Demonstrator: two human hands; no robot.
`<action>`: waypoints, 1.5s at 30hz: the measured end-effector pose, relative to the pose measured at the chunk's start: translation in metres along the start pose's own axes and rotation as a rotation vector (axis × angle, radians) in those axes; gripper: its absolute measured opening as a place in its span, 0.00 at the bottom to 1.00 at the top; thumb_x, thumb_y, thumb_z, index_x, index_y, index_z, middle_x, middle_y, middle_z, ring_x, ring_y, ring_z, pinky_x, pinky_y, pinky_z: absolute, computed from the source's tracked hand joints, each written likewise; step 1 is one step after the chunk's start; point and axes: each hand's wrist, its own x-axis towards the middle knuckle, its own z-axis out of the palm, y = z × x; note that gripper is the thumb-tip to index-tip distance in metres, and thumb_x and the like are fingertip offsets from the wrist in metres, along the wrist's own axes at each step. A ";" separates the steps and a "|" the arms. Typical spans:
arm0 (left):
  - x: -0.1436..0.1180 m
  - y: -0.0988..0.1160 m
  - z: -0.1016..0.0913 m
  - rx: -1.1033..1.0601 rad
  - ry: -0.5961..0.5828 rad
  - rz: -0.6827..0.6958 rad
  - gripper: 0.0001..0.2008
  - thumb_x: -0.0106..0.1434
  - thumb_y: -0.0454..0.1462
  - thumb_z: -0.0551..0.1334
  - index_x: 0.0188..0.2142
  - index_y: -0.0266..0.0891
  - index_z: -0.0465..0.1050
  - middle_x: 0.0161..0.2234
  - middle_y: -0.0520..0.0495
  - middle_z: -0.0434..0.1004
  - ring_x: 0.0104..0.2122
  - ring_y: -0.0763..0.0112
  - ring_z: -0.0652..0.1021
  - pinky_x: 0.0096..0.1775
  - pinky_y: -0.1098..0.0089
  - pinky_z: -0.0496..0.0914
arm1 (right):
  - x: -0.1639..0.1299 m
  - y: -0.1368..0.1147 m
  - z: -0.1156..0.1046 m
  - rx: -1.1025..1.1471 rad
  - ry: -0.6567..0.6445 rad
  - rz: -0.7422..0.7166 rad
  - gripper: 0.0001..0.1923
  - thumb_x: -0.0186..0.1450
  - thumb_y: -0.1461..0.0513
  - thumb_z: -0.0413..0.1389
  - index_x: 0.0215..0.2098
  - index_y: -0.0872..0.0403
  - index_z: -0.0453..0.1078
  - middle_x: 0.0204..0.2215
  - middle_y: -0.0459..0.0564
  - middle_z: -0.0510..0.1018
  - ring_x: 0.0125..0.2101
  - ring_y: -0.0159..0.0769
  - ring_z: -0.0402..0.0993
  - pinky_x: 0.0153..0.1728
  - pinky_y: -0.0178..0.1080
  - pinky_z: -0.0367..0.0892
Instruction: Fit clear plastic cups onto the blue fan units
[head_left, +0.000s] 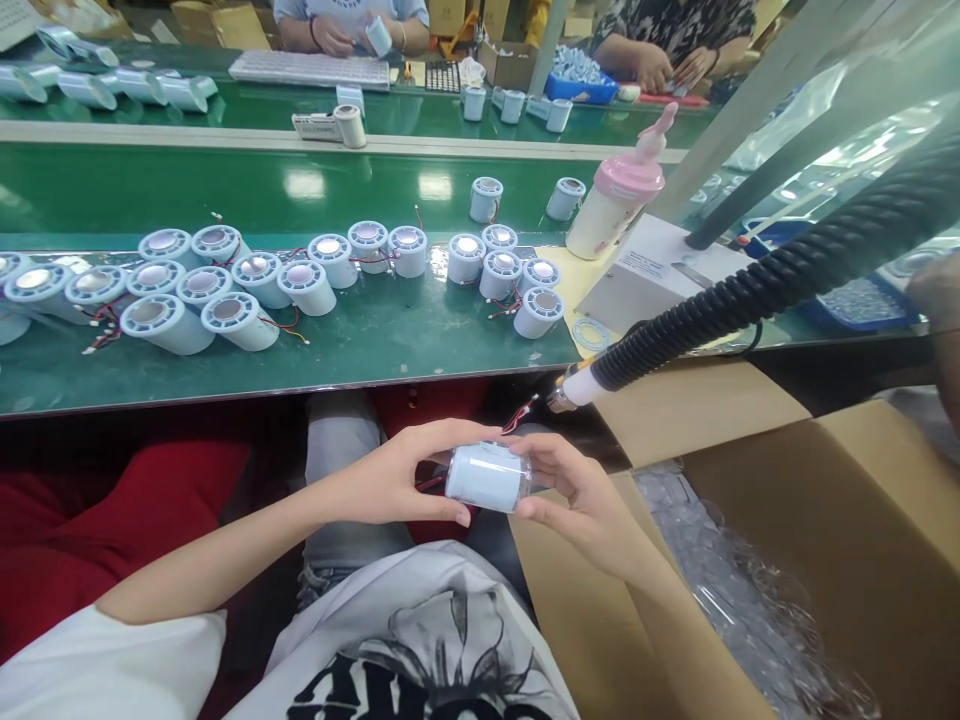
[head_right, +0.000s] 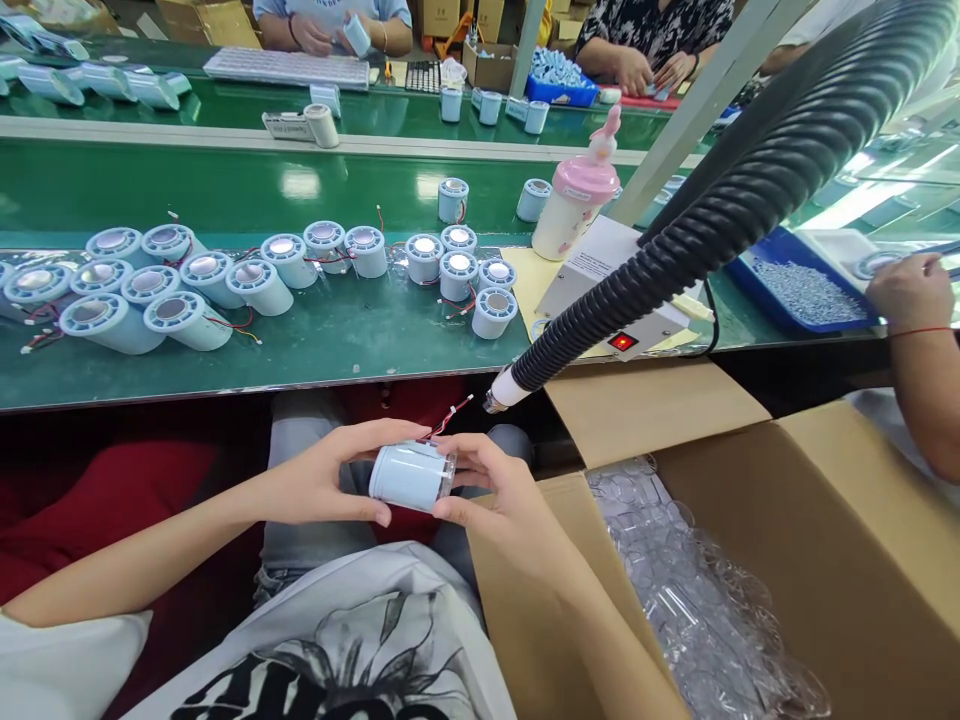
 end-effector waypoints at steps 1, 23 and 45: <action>0.000 0.000 0.000 0.001 -0.002 -0.007 0.37 0.51 0.35 0.69 0.59 0.47 0.58 0.58 0.41 0.62 0.56 0.58 0.67 0.53 0.62 0.67 | 0.000 0.000 0.000 0.025 -0.003 0.028 0.17 0.59 0.59 0.60 0.45 0.50 0.64 0.46 0.51 0.72 0.45 0.37 0.71 0.44 0.40 0.70; -0.002 -0.004 -0.003 0.053 -0.032 0.044 0.36 0.51 0.36 0.68 0.59 0.46 0.58 0.59 0.41 0.61 0.58 0.57 0.64 0.54 0.61 0.66 | 0.010 0.010 0.012 0.419 0.022 0.354 0.21 0.59 0.45 0.54 0.37 0.53 0.60 0.23 0.43 0.73 0.22 0.30 0.73 0.23 0.33 0.71; 0.001 -0.003 0.003 -0.005 -0.027 0.055 0.32 0.52 0.34 0.67 0.56 0.46 0.62 0.56 0.39 0.63 0.55 0.57 0.67 0.49 0.62 0.70 | 0.011 0.011 0.022 0.668 -0.136 0.707 0.36 0.65 0.41 0.31 0.28 0.58 0.67 0.16 0.49 0.72 0.10 0.22 0.64 0.08 0.21 0.53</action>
